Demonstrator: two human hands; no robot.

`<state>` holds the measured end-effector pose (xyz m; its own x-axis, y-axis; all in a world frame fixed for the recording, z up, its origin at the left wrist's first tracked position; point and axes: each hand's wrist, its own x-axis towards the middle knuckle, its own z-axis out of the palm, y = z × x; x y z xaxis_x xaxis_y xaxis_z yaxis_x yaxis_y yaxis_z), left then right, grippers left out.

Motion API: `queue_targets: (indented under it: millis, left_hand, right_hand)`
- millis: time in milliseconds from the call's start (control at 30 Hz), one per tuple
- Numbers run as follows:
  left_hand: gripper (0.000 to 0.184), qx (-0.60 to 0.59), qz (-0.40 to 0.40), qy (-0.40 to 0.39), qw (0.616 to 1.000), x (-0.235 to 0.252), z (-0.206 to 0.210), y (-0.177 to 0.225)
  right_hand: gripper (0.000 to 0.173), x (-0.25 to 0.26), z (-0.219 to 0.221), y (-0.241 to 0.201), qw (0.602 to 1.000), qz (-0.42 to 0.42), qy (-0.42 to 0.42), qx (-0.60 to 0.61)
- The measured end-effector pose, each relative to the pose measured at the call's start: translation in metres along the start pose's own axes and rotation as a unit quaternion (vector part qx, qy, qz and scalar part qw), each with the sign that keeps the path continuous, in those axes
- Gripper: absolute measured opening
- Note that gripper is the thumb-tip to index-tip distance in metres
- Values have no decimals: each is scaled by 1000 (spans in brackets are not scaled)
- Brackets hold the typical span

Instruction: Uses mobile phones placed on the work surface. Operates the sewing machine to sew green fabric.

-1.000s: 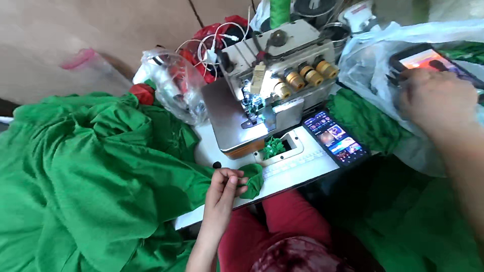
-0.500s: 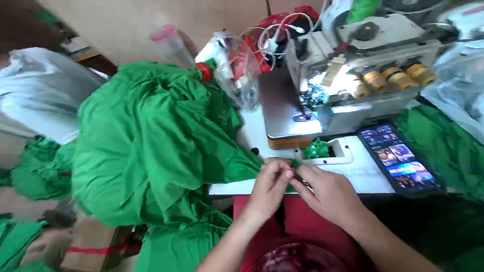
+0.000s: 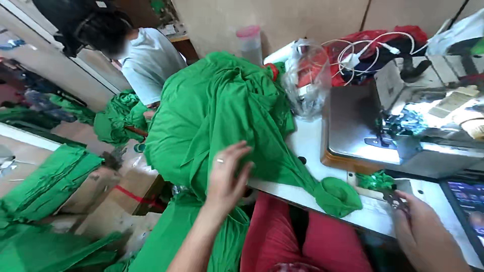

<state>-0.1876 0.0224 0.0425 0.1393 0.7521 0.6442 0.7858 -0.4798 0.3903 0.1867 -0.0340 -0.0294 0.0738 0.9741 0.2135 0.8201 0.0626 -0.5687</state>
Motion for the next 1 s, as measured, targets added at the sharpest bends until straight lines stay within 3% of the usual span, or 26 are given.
queue_targets:
  millis: [67,133,167,233,267,333,467,533,600,667,700,833,933,1000]
  left_hand:
    - [45,95,-56,48,993,14,-27,-22]
    - [67,148,-129,34,980,37,-41,-34]
    - [70,152,-160,15,975,52,-43,-39]
    - [48,124,-180,-12,976,82,-37,-48]
    - [35,108,-174,-20,979,95,-33,-53]
    - [25,58,-144,-4,988,113,-24,-48]
    - [19,-135,42,54,988,96,2,27]
    - [17,-240,150,-47,958,67,26,63]
    - [17,-250,216,-237,913,38,46,77]
    - [16,-210,209,-352,888,15,59,61]
    - [16,-189,191,-360,894,8,58,45]
    - [23,-38,45,-239,969,6,5,-5]
    - [36,134,45,-114,983,9,-13,-55]
    - [17,136,16,-84,987,19,-23,-71]
  right_hand:
    - [39,-2,-2,2,999,3,6,-31]
    - [35,-3,-3,3,998,0,16,-60]
    - [33,-2,-4,4,997,-3,22,-73]
    - [29,1,-5,5,994,-18,33,-99]
    - [27,3,-5,8,993,-27,36,-109]
    - [24,3,-3,13,990,-42,46,-125]
    - [24,1,3,19,986,-56,60,-146]
    - [25,1,1,17,986,-54,45,-152]
    - [29,0,-1,15,987,-65,30,-142]
    - [35,-3,-3,12,990,-67,19,-122]
    - [36,-4,-2,12,991,-66,15,-114]
    - [36,-11,2,17,992,-79,26,-97]
    - [38,-15,4,14,990,-96,53,-83]
    - [34,-15,7,1,988,-137,60,-37]
